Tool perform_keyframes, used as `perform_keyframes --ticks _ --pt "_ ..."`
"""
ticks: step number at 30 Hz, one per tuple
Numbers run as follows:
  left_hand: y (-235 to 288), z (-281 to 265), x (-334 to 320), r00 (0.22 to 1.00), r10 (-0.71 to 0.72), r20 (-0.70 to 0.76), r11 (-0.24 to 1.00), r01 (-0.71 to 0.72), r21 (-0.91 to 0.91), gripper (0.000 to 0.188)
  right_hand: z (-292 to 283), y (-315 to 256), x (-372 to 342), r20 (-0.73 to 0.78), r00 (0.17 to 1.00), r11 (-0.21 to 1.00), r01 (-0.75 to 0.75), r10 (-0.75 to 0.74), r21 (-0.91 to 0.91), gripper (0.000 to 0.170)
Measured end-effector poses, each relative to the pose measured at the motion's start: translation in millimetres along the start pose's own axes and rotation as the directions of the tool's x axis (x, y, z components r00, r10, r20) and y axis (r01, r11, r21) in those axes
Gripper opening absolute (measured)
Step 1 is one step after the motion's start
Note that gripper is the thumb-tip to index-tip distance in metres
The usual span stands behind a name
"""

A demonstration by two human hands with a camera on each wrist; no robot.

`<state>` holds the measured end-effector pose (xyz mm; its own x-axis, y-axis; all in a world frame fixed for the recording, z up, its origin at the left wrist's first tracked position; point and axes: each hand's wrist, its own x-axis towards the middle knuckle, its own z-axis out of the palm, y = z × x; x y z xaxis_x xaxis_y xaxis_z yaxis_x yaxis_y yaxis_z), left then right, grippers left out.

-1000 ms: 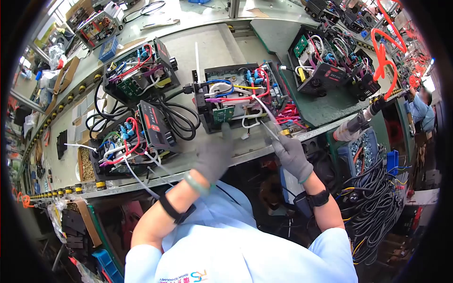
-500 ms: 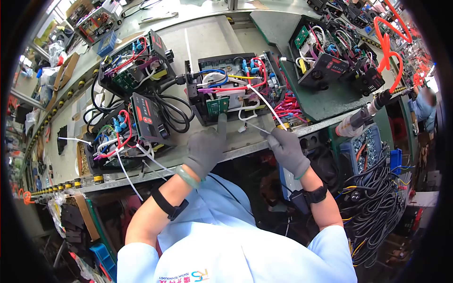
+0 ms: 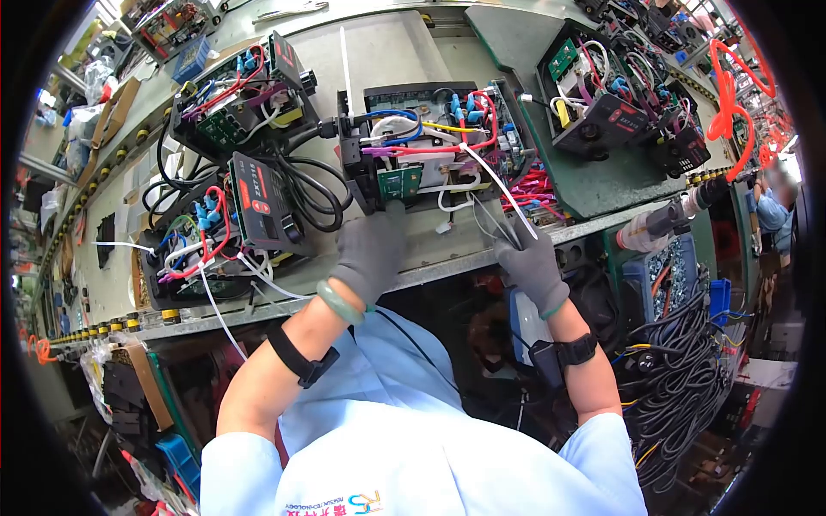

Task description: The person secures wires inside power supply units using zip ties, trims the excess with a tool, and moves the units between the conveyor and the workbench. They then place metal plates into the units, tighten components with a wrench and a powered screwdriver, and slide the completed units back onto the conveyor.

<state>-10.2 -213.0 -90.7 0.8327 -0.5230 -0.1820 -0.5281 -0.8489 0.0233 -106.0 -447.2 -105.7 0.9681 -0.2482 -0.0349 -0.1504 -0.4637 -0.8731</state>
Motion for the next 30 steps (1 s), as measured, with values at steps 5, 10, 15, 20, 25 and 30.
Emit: perform_keyframes --ticks 5,10,15,20,25,30 --pt "24 -19 -12 0.988 -0.142 -0.061 0.875 0.097 -0.475 0.042 4 4 7 -0.061 0.996 0.995 -0.062 0.067 0.078 0.019" --pt "37 -18 8 0.989 -0.145 -0.027 0.701 0.084 -0.708 0.055 7 -4 6 -0.058 0.998 0.995 -0.006 0.012 0.099 0.018" --pt "51 2 27 0.981 -0.194 -0.012 0.701 0.131 -0.701 0.051 8 -30 -6 -0.004 0.997 0.985 -0.073 0.075 0.159 0.016" --pt "19 3 15 0.981 -0.103 0.162 0.495 0.192 -0.847 0.033 4 -21 -10 -0.11 0.979 0.948 0.135 -0.173 -0.29 0.011" --pt "12 -19 13 0.852 0.01 0.523 -0.139 0.52 -0.843 0.021 24 -20 -3 -0.139 0.907 0.805 0.271 -0.396 -0.528 0.014" --pt "-6 -1 23 0.823 0.149 0.548 -0.131 0.566 -0.814 0.022 61 -34 11 -0.001 0.877 0.644 0.353 -0.481 -0.678 0.028"
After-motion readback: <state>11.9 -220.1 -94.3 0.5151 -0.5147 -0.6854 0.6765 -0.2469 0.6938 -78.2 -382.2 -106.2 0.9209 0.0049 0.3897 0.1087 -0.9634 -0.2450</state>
